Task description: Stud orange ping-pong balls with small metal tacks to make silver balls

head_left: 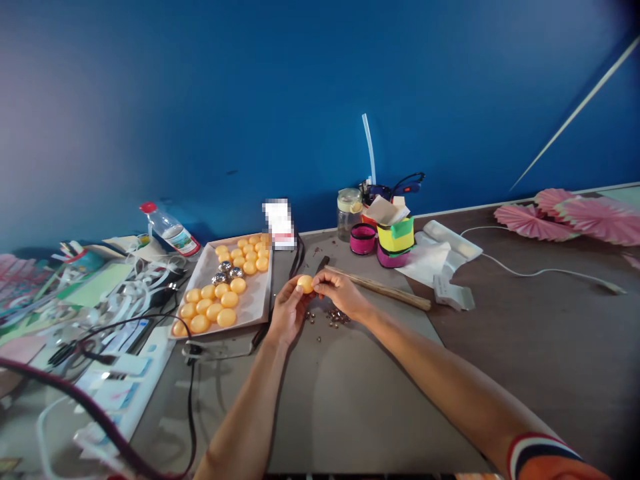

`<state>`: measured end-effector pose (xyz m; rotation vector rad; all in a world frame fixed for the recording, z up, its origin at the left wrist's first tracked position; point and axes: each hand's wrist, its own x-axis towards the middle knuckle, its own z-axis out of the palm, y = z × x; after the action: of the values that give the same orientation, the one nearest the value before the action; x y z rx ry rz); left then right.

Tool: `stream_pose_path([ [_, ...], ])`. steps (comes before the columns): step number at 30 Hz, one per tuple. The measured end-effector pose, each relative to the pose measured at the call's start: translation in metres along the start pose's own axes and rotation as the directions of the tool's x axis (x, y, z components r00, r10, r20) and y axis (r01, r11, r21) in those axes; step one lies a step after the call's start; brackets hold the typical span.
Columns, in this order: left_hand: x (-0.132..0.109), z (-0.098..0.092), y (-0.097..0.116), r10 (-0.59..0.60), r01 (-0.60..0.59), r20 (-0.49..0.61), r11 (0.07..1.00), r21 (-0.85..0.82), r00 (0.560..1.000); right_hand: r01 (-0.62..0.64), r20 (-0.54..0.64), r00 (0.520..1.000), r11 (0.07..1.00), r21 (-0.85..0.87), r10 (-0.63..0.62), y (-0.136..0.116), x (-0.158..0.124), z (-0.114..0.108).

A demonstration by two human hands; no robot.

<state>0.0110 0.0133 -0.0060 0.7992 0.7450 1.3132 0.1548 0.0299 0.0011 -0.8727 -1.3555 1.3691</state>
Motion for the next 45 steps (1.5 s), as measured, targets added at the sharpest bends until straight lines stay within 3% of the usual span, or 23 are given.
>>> stream_pose_path([
  [9, -0.002, 0.001, 0.001, -0.016, 0.016, -0.002, 1.0, -0.014, 1.0, -0.064, -0.008, 0.998, 0.983, 0.174, 0.066, 0.007, -0.002, 0.003],
  [16, -0.003, -0.002, -0.001, -0.024, 0.023, -0.01, 0.998, -0.054, 1.0, -0.145, 0.04, 0.989, 0.916, 0.373, 0.14, 0.011, 0.0, 0.0],
  [23, -0.003, -0.002, -0.001, -0.006, 0.006, -0.001, 0.998, -0.057, 1.0, -0.193, 0.095, 0.981, 0.869, 0.455, 0.168, 0.006, -0.002, 0.001],
  [34, -0.004, 0.001, 0.0, 0.051, -0.052, 0.053, 0.999, 0.007, 0.997, -0.144, 0.051, 0.989, 0.898, 0.415, 0.135, 0.0, -0.005, 0.005],
  [45, 0.001, -0.01, -0.011, 0.161, -0.147, -0.052, 0.966, 0.212, 0.986, -0.141, -0.003, 0.989, 0.939, 0.315, 0.149, 0.009, -0.005, 0.007],
])
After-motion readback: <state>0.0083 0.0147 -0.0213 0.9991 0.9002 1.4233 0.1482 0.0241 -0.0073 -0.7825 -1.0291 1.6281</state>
